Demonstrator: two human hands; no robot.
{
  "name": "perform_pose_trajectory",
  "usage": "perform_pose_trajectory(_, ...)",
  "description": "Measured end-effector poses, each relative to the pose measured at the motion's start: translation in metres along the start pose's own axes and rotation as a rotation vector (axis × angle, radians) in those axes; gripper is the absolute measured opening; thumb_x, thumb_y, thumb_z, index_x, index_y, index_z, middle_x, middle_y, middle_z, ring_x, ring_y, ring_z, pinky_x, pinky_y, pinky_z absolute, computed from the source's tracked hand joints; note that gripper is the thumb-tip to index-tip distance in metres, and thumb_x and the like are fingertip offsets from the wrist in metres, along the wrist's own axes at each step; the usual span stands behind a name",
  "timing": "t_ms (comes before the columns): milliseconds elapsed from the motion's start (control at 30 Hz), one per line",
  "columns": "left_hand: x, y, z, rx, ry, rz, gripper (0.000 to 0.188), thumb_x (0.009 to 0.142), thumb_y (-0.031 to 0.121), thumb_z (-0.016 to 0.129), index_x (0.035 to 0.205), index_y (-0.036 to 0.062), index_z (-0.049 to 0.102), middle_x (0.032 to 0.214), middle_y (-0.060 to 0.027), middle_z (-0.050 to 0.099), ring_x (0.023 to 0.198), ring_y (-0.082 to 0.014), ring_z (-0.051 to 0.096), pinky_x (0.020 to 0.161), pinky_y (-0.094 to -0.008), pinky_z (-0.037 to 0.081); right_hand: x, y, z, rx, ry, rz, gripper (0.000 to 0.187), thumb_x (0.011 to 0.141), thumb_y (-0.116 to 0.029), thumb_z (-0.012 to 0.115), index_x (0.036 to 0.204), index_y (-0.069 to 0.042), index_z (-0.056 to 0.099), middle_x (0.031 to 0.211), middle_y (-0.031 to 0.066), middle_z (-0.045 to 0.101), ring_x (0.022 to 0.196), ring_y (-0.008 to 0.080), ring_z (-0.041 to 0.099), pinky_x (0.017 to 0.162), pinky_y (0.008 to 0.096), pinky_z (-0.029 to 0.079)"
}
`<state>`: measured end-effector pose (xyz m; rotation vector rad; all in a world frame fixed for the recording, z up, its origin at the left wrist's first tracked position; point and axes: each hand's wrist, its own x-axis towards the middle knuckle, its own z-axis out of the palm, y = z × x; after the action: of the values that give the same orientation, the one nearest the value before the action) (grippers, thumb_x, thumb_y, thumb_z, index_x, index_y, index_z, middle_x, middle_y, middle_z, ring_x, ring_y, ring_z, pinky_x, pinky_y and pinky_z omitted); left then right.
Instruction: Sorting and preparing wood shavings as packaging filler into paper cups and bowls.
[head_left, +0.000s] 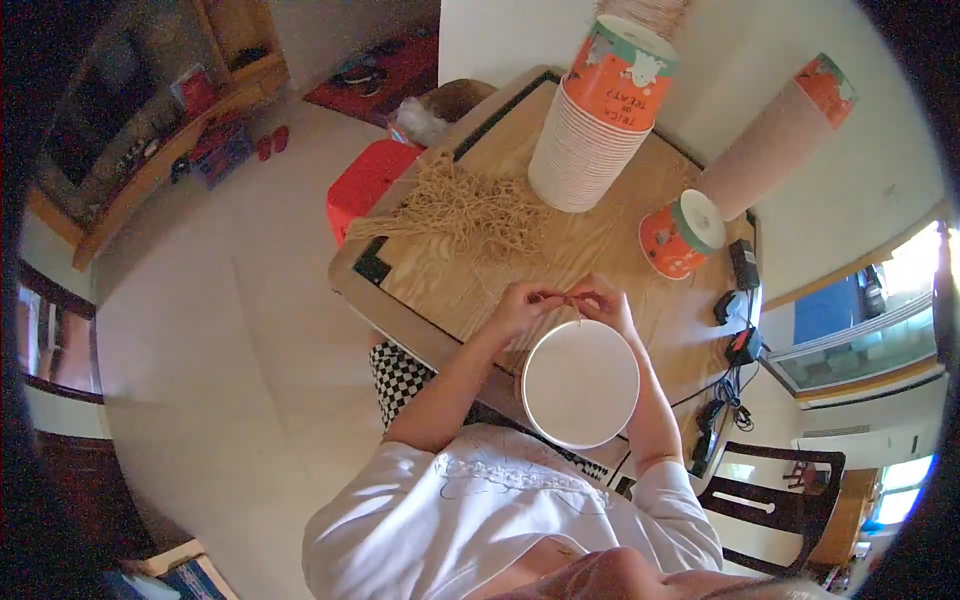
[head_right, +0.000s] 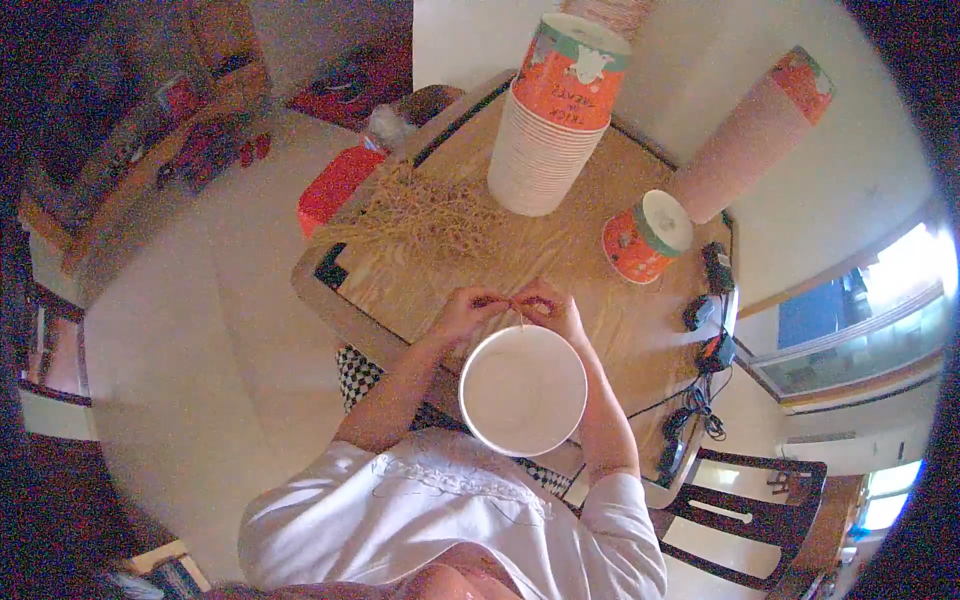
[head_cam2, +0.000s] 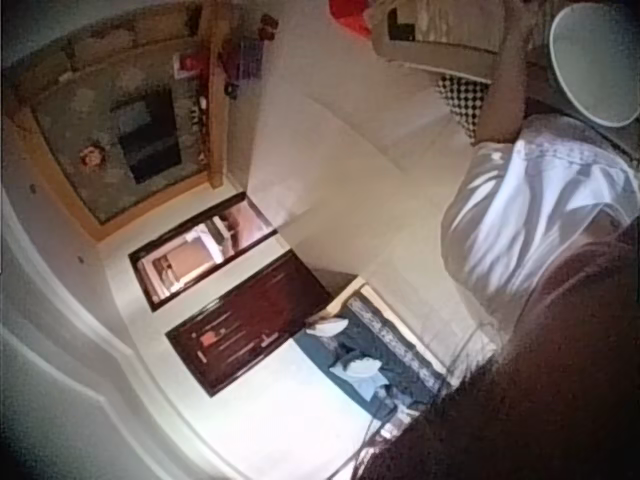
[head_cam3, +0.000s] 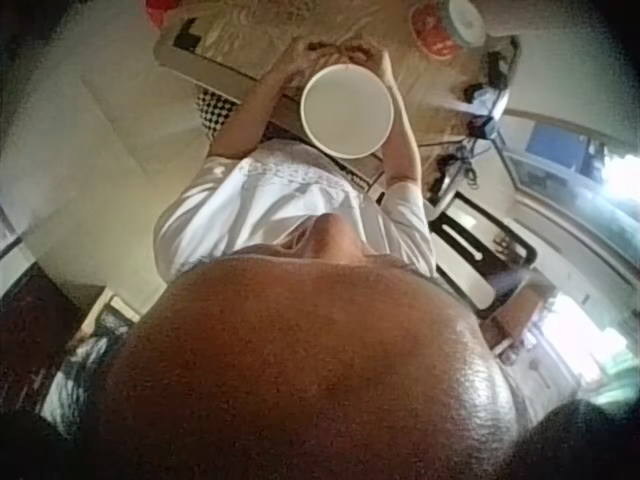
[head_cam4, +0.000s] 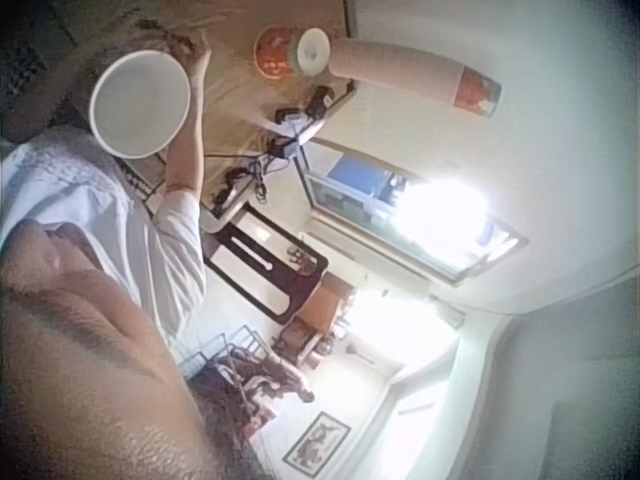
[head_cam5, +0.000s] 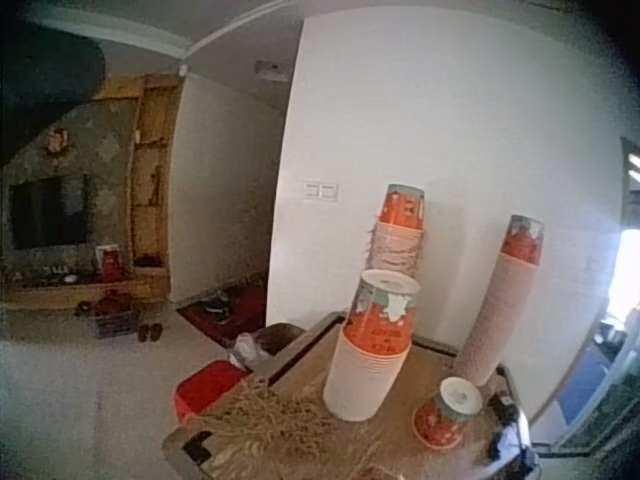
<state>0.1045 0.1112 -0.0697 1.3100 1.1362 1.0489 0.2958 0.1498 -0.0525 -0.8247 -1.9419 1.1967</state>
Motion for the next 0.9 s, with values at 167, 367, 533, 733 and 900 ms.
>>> perform_pose_trajectory(167,0.003,-0.008,0.002,-0.026,0.017,0.038,0.02,0.081,0.02,0.065,0.093,0.0044,0.068,0.086,-0.0045,0.067,0.078,-0.0128,0.06,0.072,-0.0286,0.048,0.0,-0.015,0.002,-0.11,0.045,-0.03,0.01,0.078,0.003,0.062,0.086,-0.002,0.064,0.082,0.0065,0.058,0.081,0.0162,0.056,0.072,0.0278,0.045)
perform_pose_trajectory(367,0.004,-0.018,0.006,0.024,0.129,0.017,0.019,0.077,0.021,0.07,0.087,0.0048,0.069,0.074,-0.0036,0.065,0.064,-0.0107,0.054,0.06,-0.0269,0.044,-0.008,-0.004,-0.005,-0.015,-0.002,-0.086,0.005,0.075,0.0,0.065,0.08,-0.003,0.064,0.077,0.0074,0.059,0.076,0.0176,0.057,0.066,0.0269,0.044)
perform_pose_trajectory(533,0.002,-0.016,0.012,0.046,0.17,0.087,0.018,0.076,0.02,0.071,0.083,0.0036,0.068,0.07,-0.003,0.063,0.062,-0.0099,0.053,0.058,-0.0269,0.043,-0.016,-0.015,-0.004,-0.034,-0.026,0.046,0.007,0.072,-0.004,0.068,0.078,-0.002,0.065,0.08,0.008,0.062,0.079,0.019,0.059,0.071,0.0298,0.047)
perform_pose_trajectory(733,0.009,-0.038,0.014,-0.035,0.251,0.126,0.014,0.078,0.016,0.066,0.079,0.0019,0.066,0.067,-0.0036,0.061,0.06,-0.01,0.052,0.057,-0.027,0.044,-0.022,-0.015,-0.007,-0.045,0.008,0.081,0.013,0.071,-0.005,0.07,0.083,-0.002,0.064,0.082,0.0075,0.062,0.078,0.017,0.059,0.072,0.0298,0.047)
perform_pose_trajectory(900,0.008,-0.021,0.008,0.046,0.25,0.019,0.015,0.078,0.016,0.066,0.08,0.0014,0.065,0.068,-0.0033,0.06,0.061,-0.0097,0.053,0.058,-0.0267,0.045,-0.016,-0.014,0.0,0.057,0.135,0.199,0.016,0.071,-0.002,0.07,0.086,-0.003,0.063,0.086,0.0074,0.062,0.08,0.0159,0.059,0.074,0.0297,0.047)
